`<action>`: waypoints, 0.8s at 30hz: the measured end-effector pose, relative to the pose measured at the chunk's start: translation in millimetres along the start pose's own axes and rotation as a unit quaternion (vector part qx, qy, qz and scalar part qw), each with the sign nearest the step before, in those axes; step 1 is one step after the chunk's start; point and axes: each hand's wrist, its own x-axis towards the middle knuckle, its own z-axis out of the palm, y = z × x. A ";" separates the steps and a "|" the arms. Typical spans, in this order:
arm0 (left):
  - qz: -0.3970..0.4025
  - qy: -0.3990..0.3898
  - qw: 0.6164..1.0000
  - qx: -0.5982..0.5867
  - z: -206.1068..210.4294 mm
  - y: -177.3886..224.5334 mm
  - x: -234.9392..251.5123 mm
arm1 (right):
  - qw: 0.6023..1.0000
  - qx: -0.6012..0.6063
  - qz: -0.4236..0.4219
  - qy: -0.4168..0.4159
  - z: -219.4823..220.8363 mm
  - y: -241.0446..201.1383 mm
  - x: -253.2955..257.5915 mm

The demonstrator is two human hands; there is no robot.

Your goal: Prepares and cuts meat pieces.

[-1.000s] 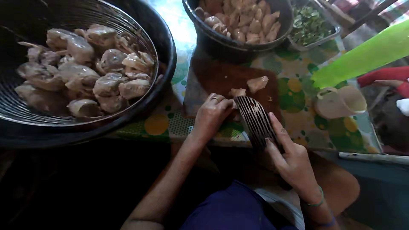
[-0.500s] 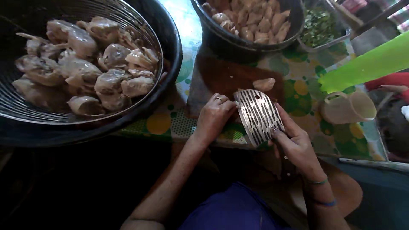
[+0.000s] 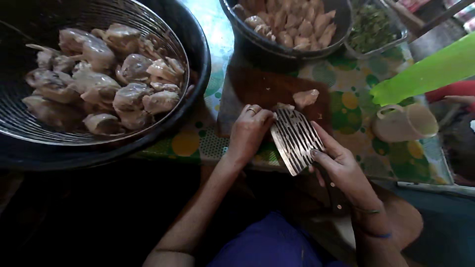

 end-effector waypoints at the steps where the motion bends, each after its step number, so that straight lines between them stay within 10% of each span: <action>1: -0.019 0.003 1.000 0.014 -1.7 0.5 2.9 | 1.000 0.000 -0.013 0.008 -4.6 -0.8 -7.3; 10: -0.044 -0.026 0.999 -0.006 -15.1 17.3 19.0 | 0.947 -0.226 -0.139 0.182 -32.5 -1.5 -44.5; 24: -0.024 -0.080 0.996 -0.030 16.2 23.6 26.7 | 0.852 -0.460 -0.208 0.137 -22.5 -24.4 -8.7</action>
